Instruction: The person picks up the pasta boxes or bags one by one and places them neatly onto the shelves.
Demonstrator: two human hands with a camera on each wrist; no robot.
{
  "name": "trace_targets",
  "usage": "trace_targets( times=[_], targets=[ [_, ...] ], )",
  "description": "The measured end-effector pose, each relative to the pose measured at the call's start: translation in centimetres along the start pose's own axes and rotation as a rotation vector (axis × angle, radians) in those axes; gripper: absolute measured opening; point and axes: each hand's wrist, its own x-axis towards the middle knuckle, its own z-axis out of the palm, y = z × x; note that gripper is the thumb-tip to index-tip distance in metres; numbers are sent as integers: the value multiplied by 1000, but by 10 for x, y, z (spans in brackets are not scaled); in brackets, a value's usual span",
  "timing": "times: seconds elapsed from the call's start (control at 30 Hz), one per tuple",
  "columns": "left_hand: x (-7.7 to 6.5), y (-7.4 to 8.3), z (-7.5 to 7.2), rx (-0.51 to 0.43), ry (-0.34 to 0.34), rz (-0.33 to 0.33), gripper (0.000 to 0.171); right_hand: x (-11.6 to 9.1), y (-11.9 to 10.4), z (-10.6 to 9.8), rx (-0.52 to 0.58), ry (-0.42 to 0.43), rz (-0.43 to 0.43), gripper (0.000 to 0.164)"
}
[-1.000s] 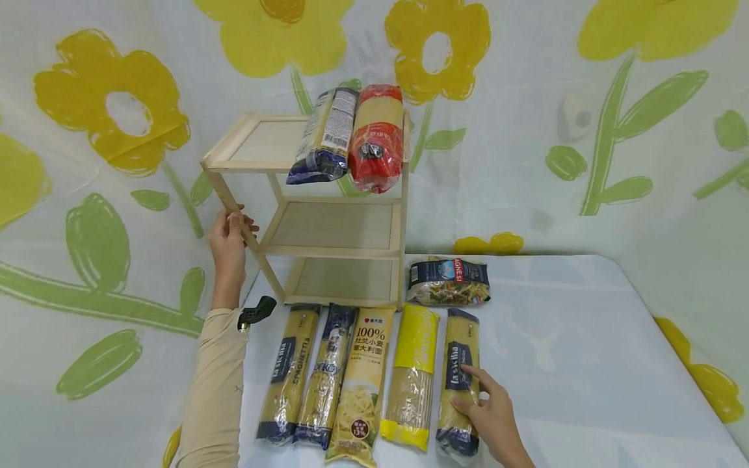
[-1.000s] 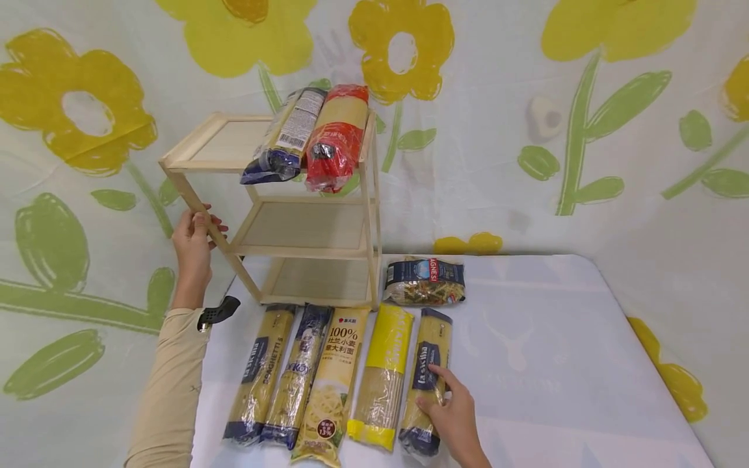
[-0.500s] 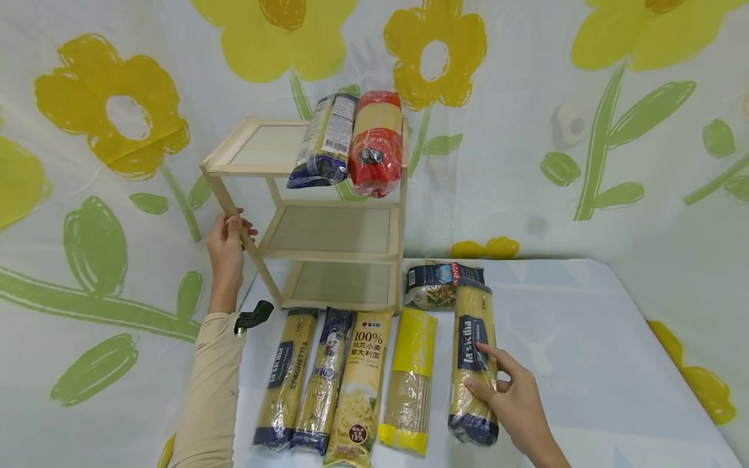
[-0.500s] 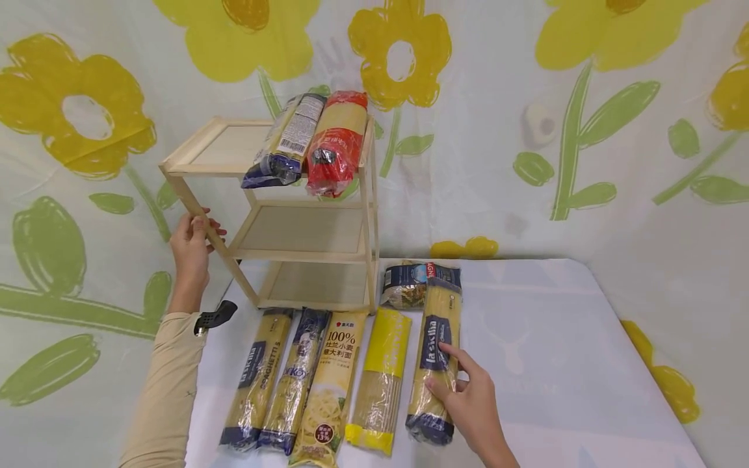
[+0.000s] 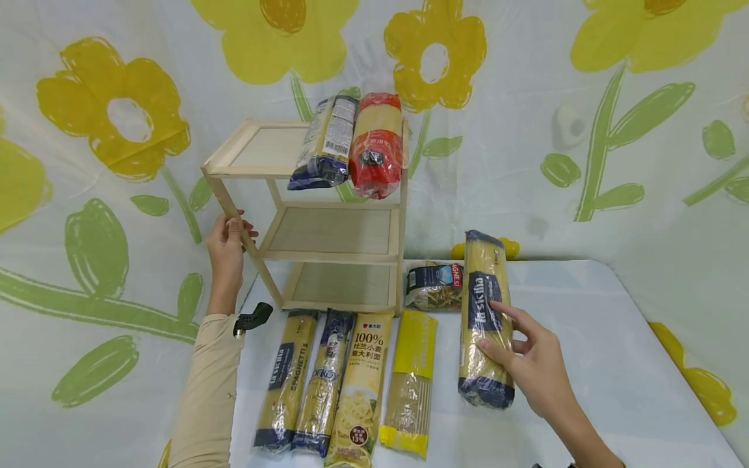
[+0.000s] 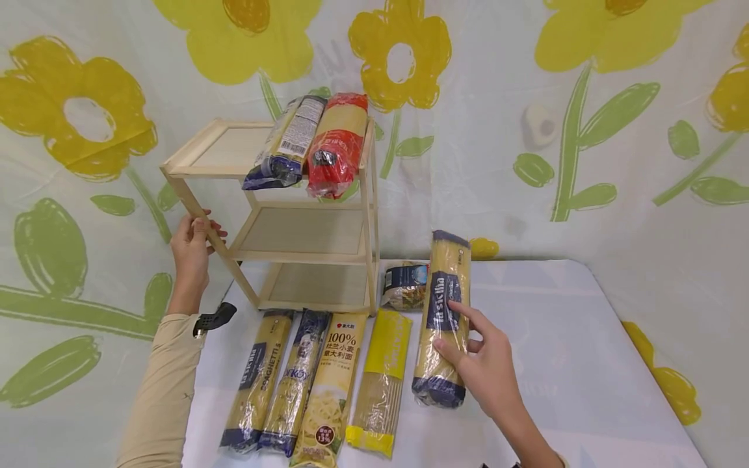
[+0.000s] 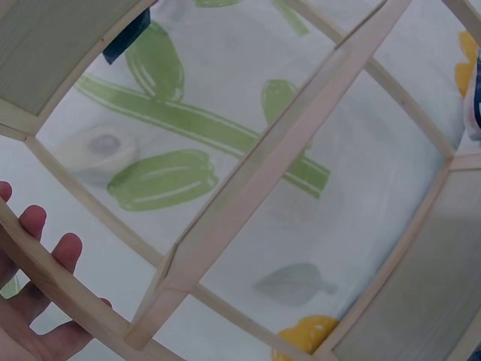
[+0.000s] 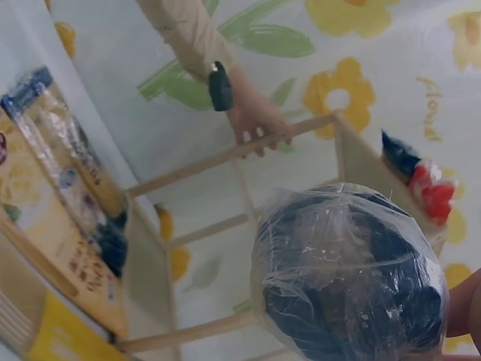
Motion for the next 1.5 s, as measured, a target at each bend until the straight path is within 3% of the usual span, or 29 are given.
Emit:
trace_targets(
  times=[0.33,0.87,1.23,1.5],
  targets=[
    [-1,-2,0,8,4,4,27,19,-40,-9,-37,-3,-150,61],
    [1,-1,-1,-9,-1,7,27,35,-86,-9,-32,-32,-256,60],
    [-1,1,0,-3,-9,15,27,49,-114,-15,171,-79,-276,60],
    [-1,0,-1,2,-7,20,27,60,-138,-15,196,-62,-256,61]
  ],
)
